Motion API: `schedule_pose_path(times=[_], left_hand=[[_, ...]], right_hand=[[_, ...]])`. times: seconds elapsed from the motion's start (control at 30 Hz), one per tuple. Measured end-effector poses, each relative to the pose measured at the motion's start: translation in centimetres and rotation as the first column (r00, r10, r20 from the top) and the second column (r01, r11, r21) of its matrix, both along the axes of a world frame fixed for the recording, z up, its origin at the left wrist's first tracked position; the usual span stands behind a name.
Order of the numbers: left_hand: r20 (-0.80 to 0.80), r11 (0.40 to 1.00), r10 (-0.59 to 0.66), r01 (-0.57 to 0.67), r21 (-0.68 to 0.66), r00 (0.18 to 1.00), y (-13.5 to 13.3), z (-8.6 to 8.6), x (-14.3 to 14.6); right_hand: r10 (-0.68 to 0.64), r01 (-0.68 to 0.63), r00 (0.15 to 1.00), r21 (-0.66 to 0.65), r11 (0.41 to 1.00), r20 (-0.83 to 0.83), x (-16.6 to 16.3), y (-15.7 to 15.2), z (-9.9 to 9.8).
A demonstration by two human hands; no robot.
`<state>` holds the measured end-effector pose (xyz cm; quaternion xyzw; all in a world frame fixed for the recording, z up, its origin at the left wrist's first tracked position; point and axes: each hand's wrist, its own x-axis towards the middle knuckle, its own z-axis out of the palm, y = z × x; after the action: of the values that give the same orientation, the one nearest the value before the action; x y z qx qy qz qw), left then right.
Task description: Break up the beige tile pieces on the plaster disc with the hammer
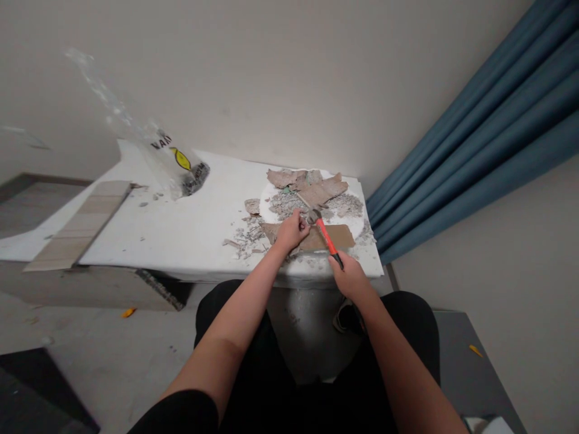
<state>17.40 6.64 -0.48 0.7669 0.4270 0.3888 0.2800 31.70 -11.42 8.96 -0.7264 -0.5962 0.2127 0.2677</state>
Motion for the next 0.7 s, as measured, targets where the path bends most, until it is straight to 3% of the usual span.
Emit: schedule_pose_path(times=[0.43,0.6,0.7], left_hand=[[-0.088,1.0,0.005,-0.002,0.026,0.996,0.4,-0.6,0.0],[-0.031,0.993,-0.061,0.064,0.098,0.998,0.2,0.0,-1.1],[0.021,0.989,-0.001,-0.002,0.146,1.0,0.2,0.5,-2.2]], right_hand=[[0.008,-0.008,1.0,0.017,1.0,0.011,-0.1,-0.1,-0.5],[0.004,-0.004,1.0,-0.003,1.0,-0.018,-0.2,0.0,-1.2],[0.005,-0.005,0.999,0.015,1.0,-0.031,-0.2,0.2,-1.5]])
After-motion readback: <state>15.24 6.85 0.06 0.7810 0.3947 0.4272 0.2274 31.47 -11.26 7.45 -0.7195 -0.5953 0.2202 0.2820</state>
